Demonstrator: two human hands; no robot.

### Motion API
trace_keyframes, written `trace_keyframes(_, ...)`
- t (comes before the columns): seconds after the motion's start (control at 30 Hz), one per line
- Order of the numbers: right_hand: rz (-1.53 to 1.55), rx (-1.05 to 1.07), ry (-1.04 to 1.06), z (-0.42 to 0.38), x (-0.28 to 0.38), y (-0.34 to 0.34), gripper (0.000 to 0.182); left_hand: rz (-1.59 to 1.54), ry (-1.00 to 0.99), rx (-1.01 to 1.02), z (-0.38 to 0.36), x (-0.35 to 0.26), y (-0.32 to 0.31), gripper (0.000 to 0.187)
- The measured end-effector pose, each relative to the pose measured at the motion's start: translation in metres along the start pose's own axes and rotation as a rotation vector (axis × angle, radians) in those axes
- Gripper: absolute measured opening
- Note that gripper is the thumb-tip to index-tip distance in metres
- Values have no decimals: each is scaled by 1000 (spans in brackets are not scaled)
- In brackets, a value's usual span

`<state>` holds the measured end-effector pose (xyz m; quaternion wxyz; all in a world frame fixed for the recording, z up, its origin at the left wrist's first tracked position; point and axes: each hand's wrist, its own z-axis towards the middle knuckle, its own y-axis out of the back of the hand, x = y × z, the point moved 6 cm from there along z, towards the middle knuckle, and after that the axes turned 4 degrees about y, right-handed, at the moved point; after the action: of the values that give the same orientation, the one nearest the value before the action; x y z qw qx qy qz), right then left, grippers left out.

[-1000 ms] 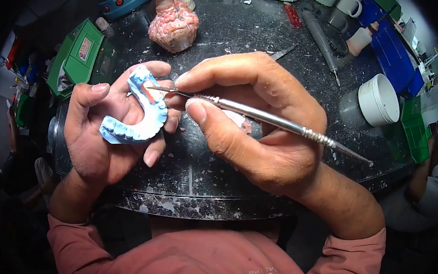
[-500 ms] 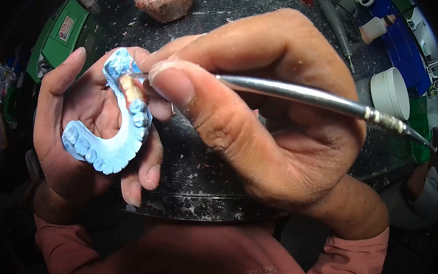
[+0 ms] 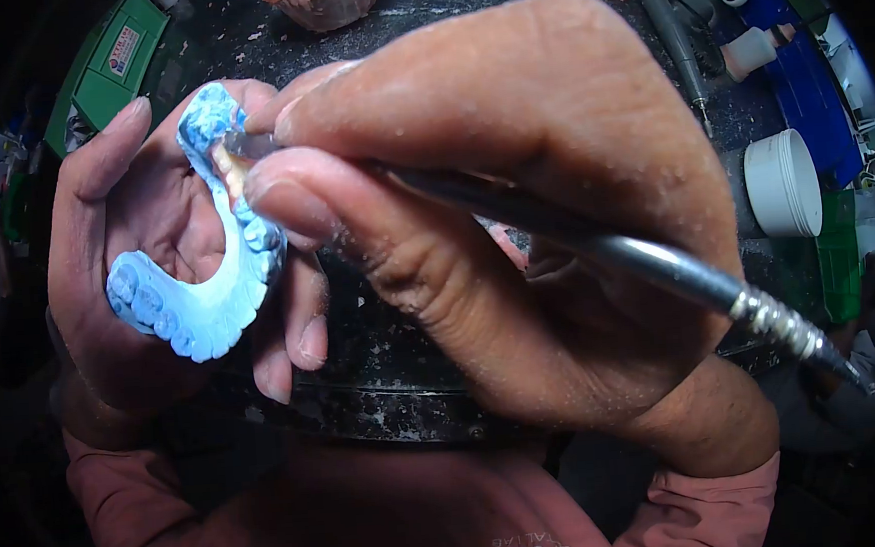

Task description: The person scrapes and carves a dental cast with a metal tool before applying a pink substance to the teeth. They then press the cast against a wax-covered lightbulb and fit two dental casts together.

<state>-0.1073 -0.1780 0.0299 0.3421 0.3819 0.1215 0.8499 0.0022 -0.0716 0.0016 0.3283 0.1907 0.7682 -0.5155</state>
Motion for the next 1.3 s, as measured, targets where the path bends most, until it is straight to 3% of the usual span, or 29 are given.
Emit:
trace_keyframes(0.1, -17, -11, -13, 0, 0, 0, 28, 13, 9, -5, -1, 2, -6, 62)
trace_keyframes(0.2, 14, 6, -2, 0, -2, 1, 29, -227, -69, 37, -2, 2, -24, 63)
trace_keyframes(0.3, -42, 38, 32, 1, 0, 1, 29, -224, -54, -78, -3, 1, -21, 63)
trace_keyframes(0.47, -107, 73, 107, 1, 1, 0, 29, 120, 2, 3, -3, 2, -4, 66)
trace_keyframes(0.6, -172, 85, 114, 0, 6, 1, 29, 212, -22, 17, -5, 1, 1, 67)
trace_keyframes(0.67, -32, 61, -96, -2, 4, 1, 29, 294, -36, 32, -6, 0, 0, 68)
trace_keyframes(0.7, -33, 61, -95, -2, 1, -1, 29, 295, -37, 33, -5, -1, 0, 68)
trace_keyframes(0.8, -84, 40, 94, -2, 0, -4, 29, 297, -46, 9, -2, 0, 7, 69)
trace_keyframes(0.9, -50, 55, 124, -2, 1, -6, 30, 480, -274, 87, -6, -4, 18, 56)
trace_keyframes(0.93, 18, -15, 19, -1, 5, -7, 29, 480, -275, 87, -5, 2, 21, 56)
trace_keyframes(0.97, 19, -14, 14, 2, 6, -5, 29, 606, -447, 99, -10, 1, 17, 49)
trace_keyframes(1.0, -25, 101, 69, 6, 8, -9, 27, 730, -623, 112, -15, -2, 11, 42)
trace_keyframes(1.03, -73, 215, 129, 8, 11, -13, 25, 732, -628, 114, -16, -4, 11, 42)
trace_keyframes(1.07, 22, -10, 124, -6, 4, -12, 23, 694, -561, 99, -15, -3, 15, 38)
trace_keyframes(1.13, -6, -25, 175, -11, 2, -17, 23, 653, -490, 81, -13, 0, 23, 36)
trace_keyframes(1.2, -47, -31, 215, -11, 3, -16, 23, 839, -805, 287, -17, -1, 17, 37)
trace_keyframes(1.23, -48, -31, 213, -11, 8, -14, 23, 838, -804, 288, -19, -4, 4, 37)
trace_keyframes(1.3, -154, 39, 165, -5, 16, -13, 24, 340, -231, -180, -7, 2, 11, 48)
